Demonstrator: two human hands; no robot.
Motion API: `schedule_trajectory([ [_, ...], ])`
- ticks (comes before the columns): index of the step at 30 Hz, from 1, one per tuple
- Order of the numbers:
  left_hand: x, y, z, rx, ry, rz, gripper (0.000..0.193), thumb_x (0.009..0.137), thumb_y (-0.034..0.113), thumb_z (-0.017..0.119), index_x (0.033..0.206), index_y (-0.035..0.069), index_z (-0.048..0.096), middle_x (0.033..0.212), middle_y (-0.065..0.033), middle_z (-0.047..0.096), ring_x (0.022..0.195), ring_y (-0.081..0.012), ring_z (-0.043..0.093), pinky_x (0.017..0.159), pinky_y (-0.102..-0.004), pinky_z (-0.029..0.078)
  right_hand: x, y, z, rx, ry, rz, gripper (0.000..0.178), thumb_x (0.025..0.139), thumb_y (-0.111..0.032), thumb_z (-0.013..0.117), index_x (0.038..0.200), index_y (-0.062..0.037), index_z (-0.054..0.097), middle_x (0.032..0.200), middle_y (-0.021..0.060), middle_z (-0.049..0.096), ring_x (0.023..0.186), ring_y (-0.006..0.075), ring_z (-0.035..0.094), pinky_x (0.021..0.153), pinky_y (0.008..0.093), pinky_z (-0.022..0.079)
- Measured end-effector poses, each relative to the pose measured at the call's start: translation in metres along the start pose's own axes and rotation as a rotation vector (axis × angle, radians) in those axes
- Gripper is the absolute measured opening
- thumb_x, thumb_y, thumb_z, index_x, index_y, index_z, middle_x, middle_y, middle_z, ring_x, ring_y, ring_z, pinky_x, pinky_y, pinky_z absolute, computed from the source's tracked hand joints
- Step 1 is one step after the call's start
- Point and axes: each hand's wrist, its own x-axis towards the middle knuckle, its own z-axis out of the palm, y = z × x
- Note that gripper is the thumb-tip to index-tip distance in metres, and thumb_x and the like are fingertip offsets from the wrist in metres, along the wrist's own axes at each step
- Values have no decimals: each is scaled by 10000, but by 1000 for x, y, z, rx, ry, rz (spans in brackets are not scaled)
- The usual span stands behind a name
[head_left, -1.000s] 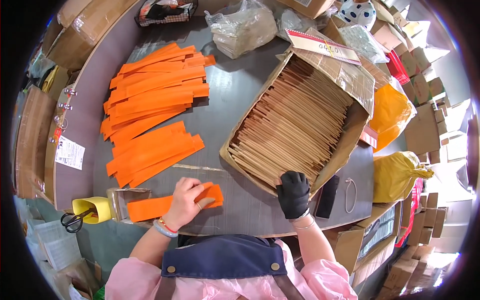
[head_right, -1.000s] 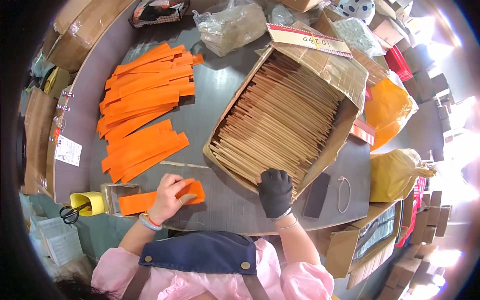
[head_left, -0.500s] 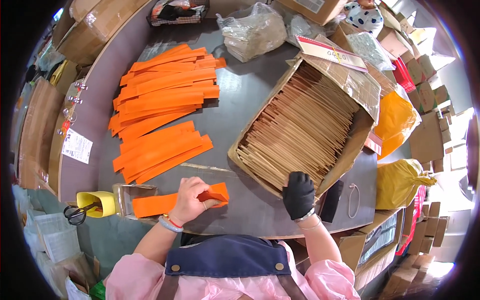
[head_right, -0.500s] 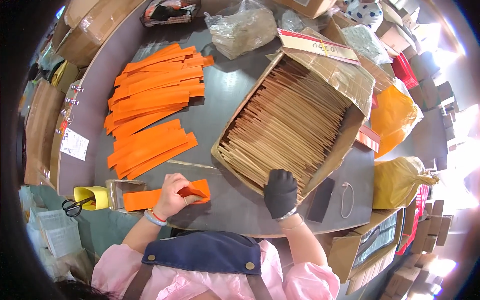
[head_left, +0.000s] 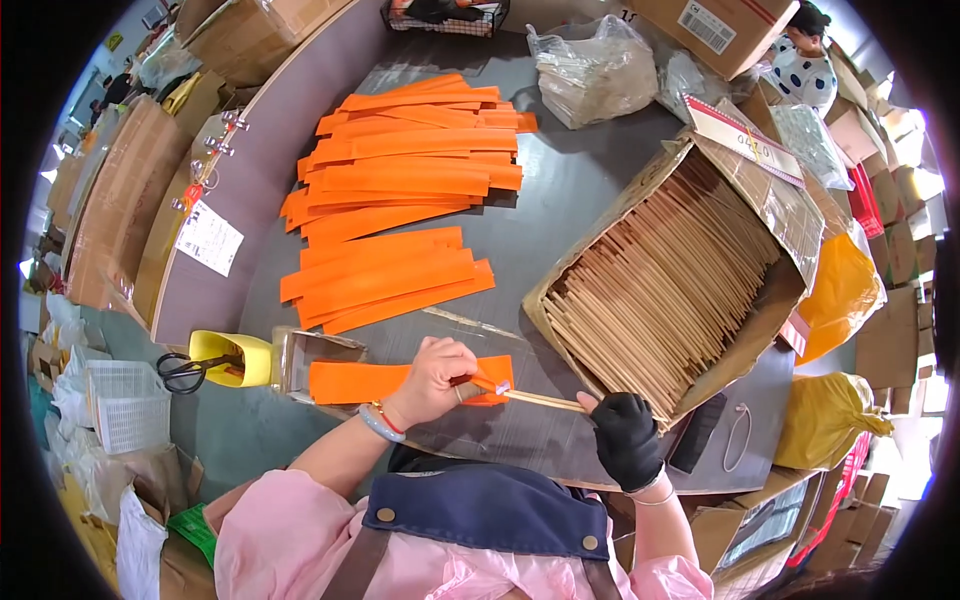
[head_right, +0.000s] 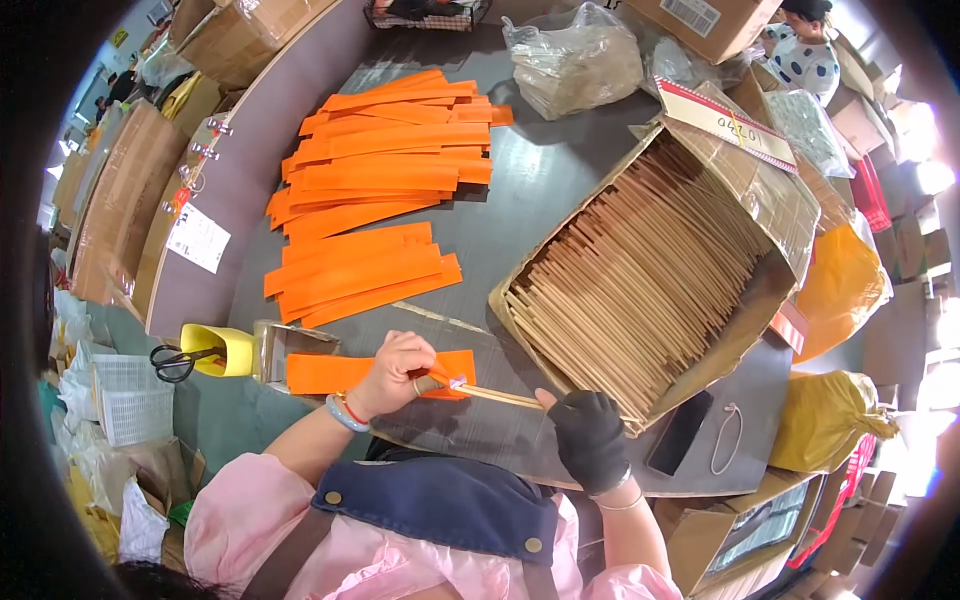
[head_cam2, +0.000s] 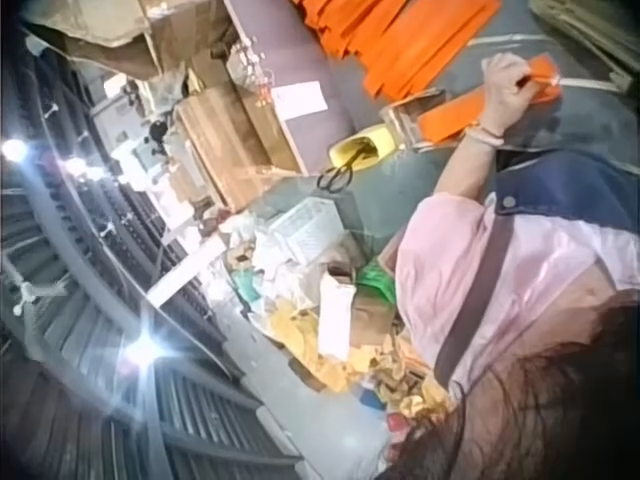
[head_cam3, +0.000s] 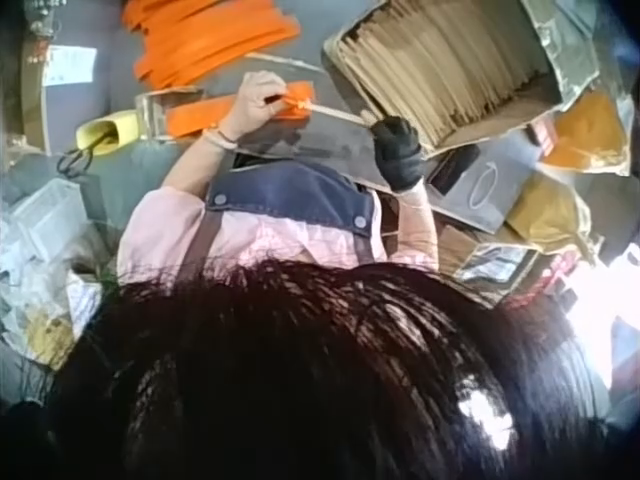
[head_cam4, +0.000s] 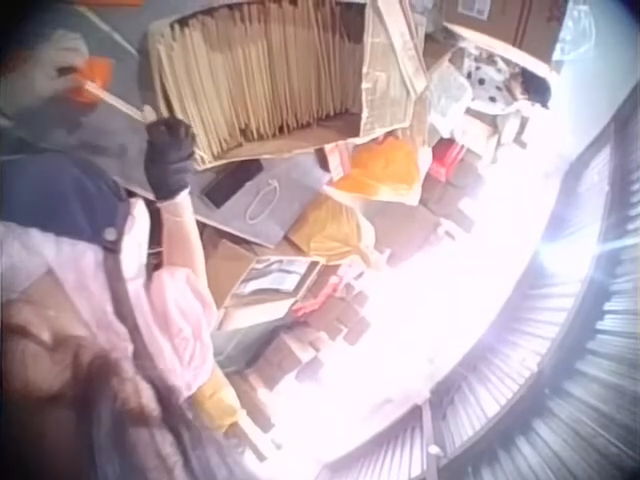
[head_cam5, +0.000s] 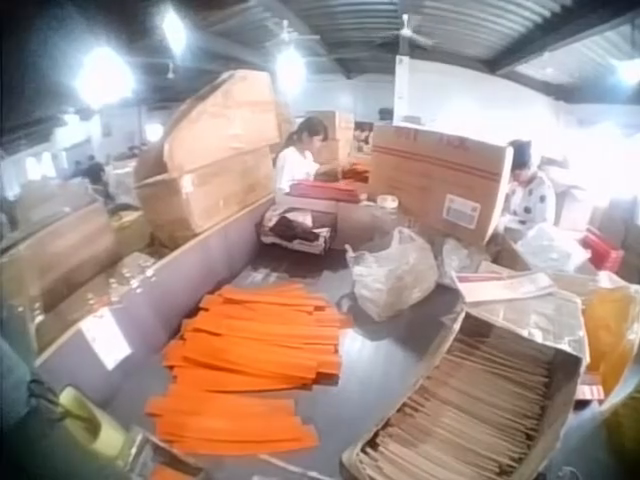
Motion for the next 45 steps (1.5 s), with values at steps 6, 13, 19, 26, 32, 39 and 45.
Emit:
schedule_trajectory([
  [6,2,6,-4,88,-38,50,185,773,271,795,851,139,692,848,26,628,799,-168,578,807,-343,369,6,-2,5,-129,-10,-41,444,785,7,644,1193,-157,706,767,86,585,713,302,581,638,403,462],
  [13,25,55,-12,459,-59,358,120,761,167,712,869,126,678,868,17,663,795,-159,650,691,-320,438,26,-18,-7,4,-214,239,361,911,-172,633,1265,-106,652,861,151,699,760,355,669,641,444,515],
  [19,34,76,7,415,-190,448,151,794,164,638,931,113,677,935,-10,653,885,-194,633,728,-359,452,34,-54,16,721,46,55,548,989,-216,585,1452,23,415,1404,255,497,1295,396,505,1076,447,395],
  [26,17,25,-8,387,-77,-18,359,739,252,822,1048,104,717,958,-54,570,945,-258,549,810,-387,444,19,53,17,-218,334,245,454,823,-70,698,1264,-30,597,1087,181,606,978,366,571,862,447,461],
  [32,2,9,6,275,85,20,321,733,257,842,987,98,726,934,-40,575,907,-252,549,817,-362,422,22,60,21,-347,192,302,171,848,-71,638,1017,-58,614,943,156,607,910,391,563,798,490,458],
  [39,4,14,0,194,92,45,306,684,293,875,814,118,660,839,-18,584,841,-221,558,804,-358,383,15,45,4,-171,193,311,103,897,-63,593,999,-50,595,864,185,581,846,408,564,711,482,443],
  [45,-3,-5,-1,42,4,69,240,742,296,834,797,135,664,828,26,598,788,-184,549,793,-339,362,-1,6,-12,-56,-58,183,173,870,-137,641,1037,-151,684,782,103,600,718,341,592,667,450,465],
])
